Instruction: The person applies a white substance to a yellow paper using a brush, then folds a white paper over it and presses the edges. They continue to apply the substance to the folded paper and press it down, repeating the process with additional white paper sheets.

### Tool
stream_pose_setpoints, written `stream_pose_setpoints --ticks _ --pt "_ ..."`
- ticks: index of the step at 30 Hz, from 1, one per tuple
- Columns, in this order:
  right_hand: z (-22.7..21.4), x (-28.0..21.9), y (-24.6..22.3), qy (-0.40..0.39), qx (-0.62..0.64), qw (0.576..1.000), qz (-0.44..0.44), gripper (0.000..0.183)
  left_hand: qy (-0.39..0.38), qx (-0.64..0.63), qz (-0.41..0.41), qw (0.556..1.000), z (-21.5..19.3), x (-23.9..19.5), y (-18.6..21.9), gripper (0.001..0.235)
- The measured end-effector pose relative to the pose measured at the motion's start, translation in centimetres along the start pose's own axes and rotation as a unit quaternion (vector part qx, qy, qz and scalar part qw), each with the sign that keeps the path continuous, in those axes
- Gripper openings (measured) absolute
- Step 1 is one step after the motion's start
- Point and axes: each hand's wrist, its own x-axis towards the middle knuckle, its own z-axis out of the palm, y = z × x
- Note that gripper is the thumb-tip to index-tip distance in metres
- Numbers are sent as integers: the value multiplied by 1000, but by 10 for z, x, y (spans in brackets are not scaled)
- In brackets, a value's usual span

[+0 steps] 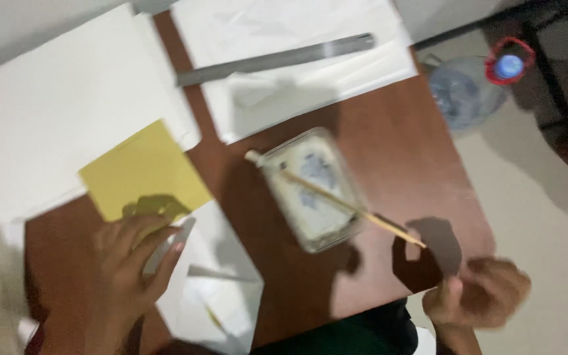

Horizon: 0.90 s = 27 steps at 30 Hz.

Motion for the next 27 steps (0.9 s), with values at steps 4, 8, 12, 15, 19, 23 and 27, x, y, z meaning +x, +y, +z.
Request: stream_pose_setpoints --ticks 4,8,12,15,19,23,27 --pt "18 -19 -57 22 224 974 -13 39 55 -82 -133 986 2 -70 9 8" --pt "56 17 -133 -324 276 900 -98 6 57 -143 -96 983 6 -101 10 8" --pt "99 19 -167 -567 274 761 -153 20 52 -205 -67 975 2 -110 17 12" --pt "123 20 -200 -583 194 768 -181 28 60 -223 -103 967 11 -116 14 2" --pt "139 14 -210 -651 153 728 -151 30 42 -259 -132 956 5 -120 10 3" --pt "139 14 -212 -596 235 762 -94 16 48 -270 -129 953 14 -129 2 2" --pt "138 5 -206 -547 255 790 -109 9 44 -288 -131 947 13 -128 1 7"
